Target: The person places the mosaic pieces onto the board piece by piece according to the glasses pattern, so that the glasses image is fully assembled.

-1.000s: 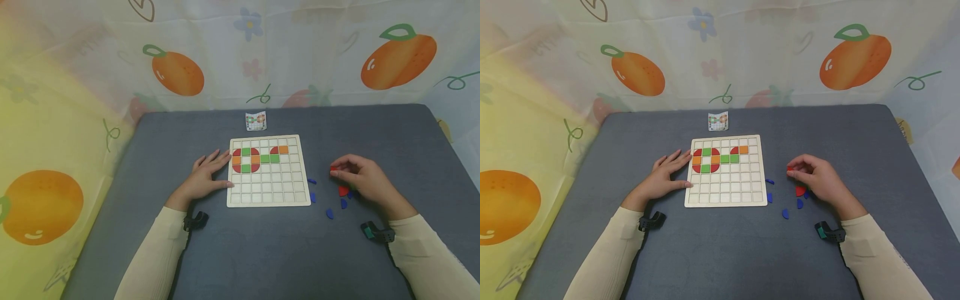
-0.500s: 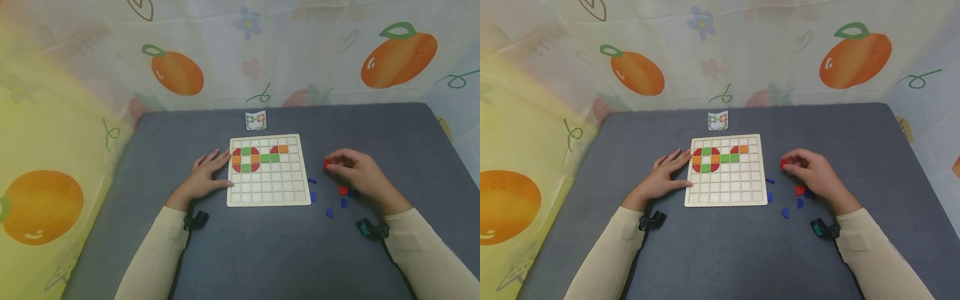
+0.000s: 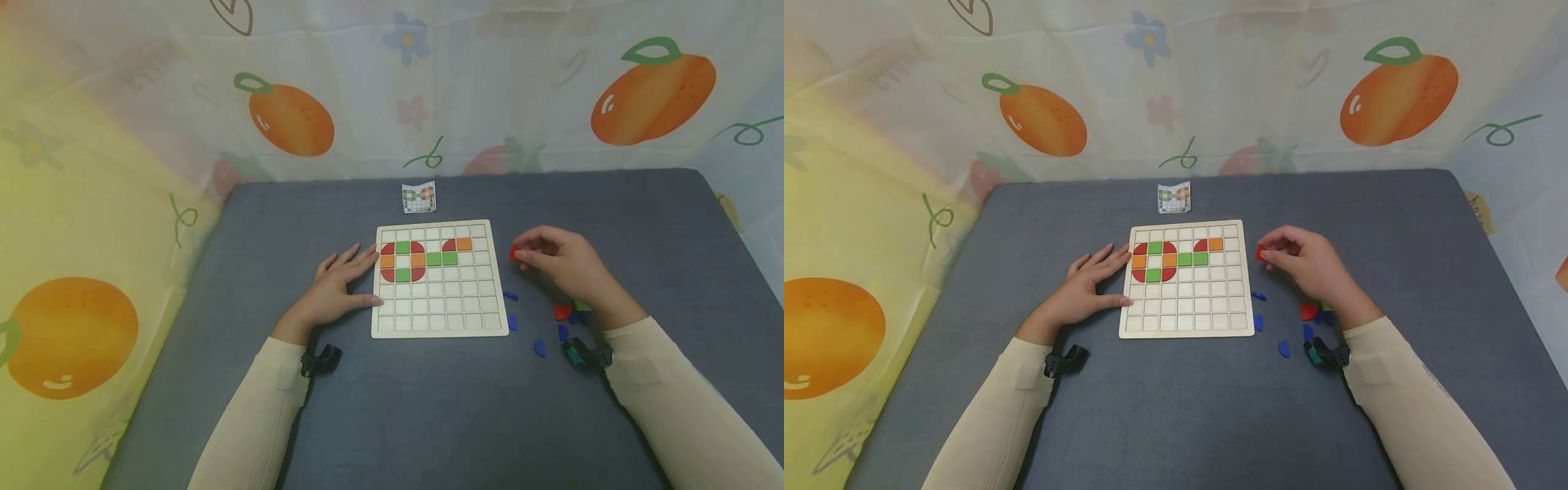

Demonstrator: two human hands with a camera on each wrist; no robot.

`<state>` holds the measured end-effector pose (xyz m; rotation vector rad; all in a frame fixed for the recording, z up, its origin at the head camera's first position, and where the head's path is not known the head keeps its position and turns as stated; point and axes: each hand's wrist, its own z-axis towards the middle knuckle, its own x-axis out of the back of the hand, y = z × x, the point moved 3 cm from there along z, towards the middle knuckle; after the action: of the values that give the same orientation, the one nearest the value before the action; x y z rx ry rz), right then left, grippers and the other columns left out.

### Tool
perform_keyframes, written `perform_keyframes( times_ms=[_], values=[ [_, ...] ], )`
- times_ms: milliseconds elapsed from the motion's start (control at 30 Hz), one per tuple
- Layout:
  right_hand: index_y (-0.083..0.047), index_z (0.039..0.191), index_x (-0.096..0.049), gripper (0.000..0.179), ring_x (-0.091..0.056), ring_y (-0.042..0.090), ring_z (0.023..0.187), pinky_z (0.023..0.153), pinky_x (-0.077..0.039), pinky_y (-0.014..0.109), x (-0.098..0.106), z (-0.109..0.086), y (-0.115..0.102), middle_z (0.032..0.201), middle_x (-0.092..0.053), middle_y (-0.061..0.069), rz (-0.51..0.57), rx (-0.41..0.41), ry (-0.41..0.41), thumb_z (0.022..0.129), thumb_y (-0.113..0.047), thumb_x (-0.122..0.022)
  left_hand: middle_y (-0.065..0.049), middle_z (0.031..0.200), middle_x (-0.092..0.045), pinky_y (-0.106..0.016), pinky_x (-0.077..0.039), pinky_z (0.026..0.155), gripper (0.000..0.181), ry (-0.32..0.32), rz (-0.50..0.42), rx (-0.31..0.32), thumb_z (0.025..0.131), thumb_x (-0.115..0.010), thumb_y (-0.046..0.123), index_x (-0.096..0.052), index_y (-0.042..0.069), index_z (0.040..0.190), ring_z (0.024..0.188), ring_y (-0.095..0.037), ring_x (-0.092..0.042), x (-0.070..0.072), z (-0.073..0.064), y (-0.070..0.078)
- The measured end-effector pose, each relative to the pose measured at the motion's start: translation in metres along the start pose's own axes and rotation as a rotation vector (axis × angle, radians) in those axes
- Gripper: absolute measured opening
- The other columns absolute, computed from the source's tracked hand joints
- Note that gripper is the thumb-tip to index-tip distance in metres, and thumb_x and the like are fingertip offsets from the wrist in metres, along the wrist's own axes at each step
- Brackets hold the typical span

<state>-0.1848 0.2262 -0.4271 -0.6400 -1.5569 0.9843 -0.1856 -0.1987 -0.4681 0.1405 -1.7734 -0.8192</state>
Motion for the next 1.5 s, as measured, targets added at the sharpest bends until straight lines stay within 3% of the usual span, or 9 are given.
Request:
perform_keyframes(
  times_ms=[333, 533, 800, 1200, 1500],
  values=[
    [-0.006, 0.128, -0.074, 0.022, -0.072, 0.026, 0.092, 0.09, -0.053, 0.043, -0.014, 0.03, -0.003, 0.107, -0.076, 0.01, -0.006, -0.045, -0.049, 0.109, -0.018, -0.072, 0.011, 0.177, -0.024, -0.056, 0.005, 0.127, 0.1, 0.004, 0.004, -0.015, 0.094, -0.085, 0.052, -0.032, 0.022, 0.173, 0.166, -0.019, -0.004, 0.001, 0.0, 0.0],
    [-0.003, 0.12, -0.076, 0.021, -0.068, 0.028, 0.091, 0.087, -0.049, 0.042, -0.022, 0.045, -0.003, 0.1, -0.076, 0.011, -0.033, -0.057, -0.046, 0.106, -0.019, -0.076, 0.013, 0.177, -0.024, -0.056, 0.005, 0.127, 0.101, 0.003, 0.006, -0.016, 0.094, -0.085, 0.053, -0.032, 0.022, 0.174, 0.166, -0.017, -0.004, 0.001, 0.0, -0.001],
    [-0.005, 0.119, -0.08, 0.021, -0.062, 0.031, 0.106, 0.09, -0.047, 0.046, -0.031, 0.061, 0.004, 0.114, -0.074, 0.014, -0.092, -0.081, -0.06, 0.107, -0.021, -0.075, 0.015, 0.177, -0.023, -0.056, 0.005, 0.126, 0.101, 0.001, 0.006, -0.017, 0.094, -0.085, 0.055, -0.032, 0.023, 0.173, 0.165, -0.016, -0.003, 0.0, 0.001, -0.001],
    [-0.005, 0.117, -0.08, 0.022, -0.062, 0.032, 0.103, 0.085, -0.048, 0.045, -0.038, 0.072, 0.004, 0.111, -0.075, 0.014, -0.133, -0.12, -0.069, 0.107, -0.024, -0.075, 0.014, 0.177, -0.024, -0.056, 0.004, 0.127, 0.099, 0.005, 0.001, -0.02, 0.095, -0.084, 0.053, -0.032, 0.022, 0.173, 0.165, -0.017, -0.005, 0.0, 0.001, 0.0],
    [-0.004, 0.125, -0.075, 0.031, -0.061, 0.031, 0.095, 0.087, -0.047, 0.048, -0.038, 0.07, 0.007, 0.106, -0.072, 0.013, -0.069, -0.113, -0.05, 0.113, -0.031, -0.065, 0.013, 0.177, -0.023, -0.056, 0.005, 0.126, 0.1, 0.001, 0.004, -0.011, 0.094, -0.085, 0.053, -0.032, 0.022, 0.173, 0.165, -0.017, -0.004, 0.0, 0.0, -0.001]
  ],
)
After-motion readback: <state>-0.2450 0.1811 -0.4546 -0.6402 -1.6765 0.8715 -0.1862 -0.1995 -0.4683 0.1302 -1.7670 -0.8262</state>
